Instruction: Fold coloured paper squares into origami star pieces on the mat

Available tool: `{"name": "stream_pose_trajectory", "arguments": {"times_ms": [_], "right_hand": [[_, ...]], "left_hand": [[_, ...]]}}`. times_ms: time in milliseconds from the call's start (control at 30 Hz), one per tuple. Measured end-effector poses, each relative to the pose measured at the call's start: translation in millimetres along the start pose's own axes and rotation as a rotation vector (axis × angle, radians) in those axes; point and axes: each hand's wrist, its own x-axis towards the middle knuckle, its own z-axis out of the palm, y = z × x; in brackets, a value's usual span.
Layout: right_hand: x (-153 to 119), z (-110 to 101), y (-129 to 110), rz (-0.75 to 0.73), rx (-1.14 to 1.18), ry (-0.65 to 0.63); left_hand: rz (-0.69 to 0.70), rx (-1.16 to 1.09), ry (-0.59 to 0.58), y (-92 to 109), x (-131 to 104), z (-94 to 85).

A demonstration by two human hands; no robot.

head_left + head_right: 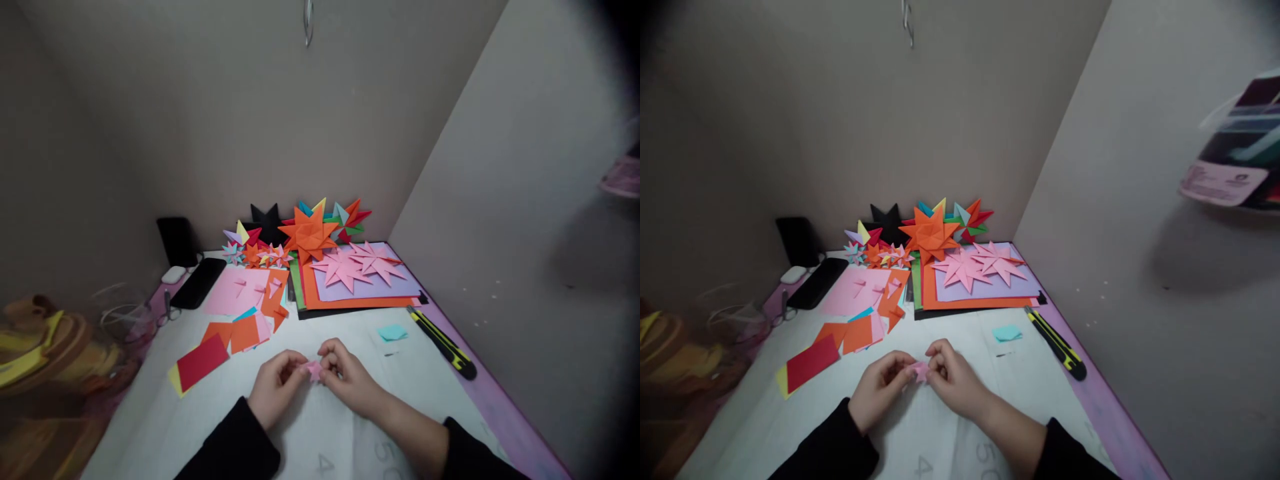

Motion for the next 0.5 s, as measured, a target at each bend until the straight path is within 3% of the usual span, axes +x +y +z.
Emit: {"name": "stream_pose_trajectory", "arguments": {"times_ms": [500], "right_hand": [[-2.1, 7.8, 5.0, -0.165, -0.063, 0.005]], "left_hand": [[0.162, 0.052, -0.048, -1.5, -7.8, 4.7]]}}
